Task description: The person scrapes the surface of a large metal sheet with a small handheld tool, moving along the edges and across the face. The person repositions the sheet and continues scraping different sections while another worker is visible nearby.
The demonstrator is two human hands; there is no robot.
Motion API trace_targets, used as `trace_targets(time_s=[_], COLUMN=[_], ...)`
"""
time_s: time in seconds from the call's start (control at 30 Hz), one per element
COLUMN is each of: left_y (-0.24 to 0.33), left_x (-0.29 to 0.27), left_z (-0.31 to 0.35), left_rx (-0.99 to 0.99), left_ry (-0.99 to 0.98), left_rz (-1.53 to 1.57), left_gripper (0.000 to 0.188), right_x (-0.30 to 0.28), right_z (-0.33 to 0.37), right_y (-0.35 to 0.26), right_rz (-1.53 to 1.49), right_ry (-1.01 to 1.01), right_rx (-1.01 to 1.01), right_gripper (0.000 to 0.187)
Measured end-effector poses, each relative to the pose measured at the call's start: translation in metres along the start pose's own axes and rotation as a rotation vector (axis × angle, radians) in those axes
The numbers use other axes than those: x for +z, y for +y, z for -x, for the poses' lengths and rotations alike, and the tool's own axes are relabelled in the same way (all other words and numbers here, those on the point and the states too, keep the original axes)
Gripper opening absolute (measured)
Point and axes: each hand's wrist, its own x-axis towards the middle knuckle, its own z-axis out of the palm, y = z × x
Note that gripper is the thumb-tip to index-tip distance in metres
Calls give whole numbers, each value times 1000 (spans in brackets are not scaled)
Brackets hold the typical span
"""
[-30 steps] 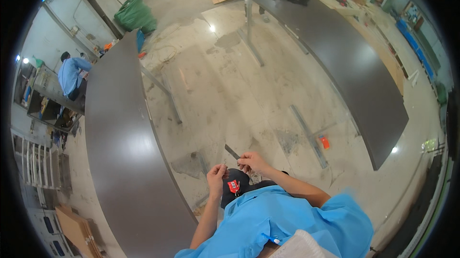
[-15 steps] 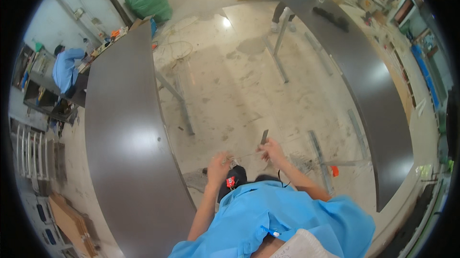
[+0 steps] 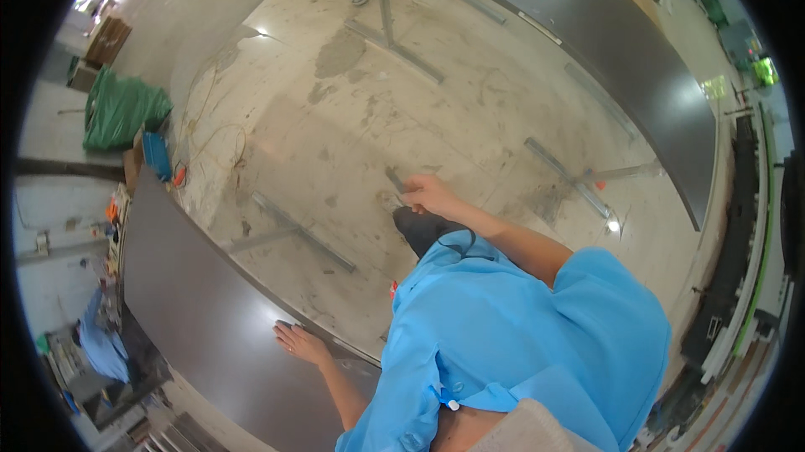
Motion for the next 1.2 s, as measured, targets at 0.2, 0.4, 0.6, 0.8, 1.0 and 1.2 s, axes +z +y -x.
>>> trace_targets(time_s=[0.2,0.4,0.6,0.8,1.0,1.2], left_y=[42,118,107,51,85,113], left_x=[10,33,-23,-2,4,0], left_z=[-95,-190,-331,-437,-516,-596], left_rx=[256,378,229,148,196,205], left_ry=[40,-355,75,36,-6,2], left_rz=[-107,299,210,-15,-19,-32], left_gripper=[60,59,65,60,59,55], right_x=[74,168,249,337,403,468], right_z=[-121,-219,-295,-323,-355,-428], right_y=[-71,-134,-138,-151,-183,-196], right_rz=[13,221,188,204,409,592], right_ry=[-145,-281,-238,-356,-375,-402], right_rx=[-59,-154,-147,-22,-29,-261], right_gripper=[24,24,22,22,32,33])
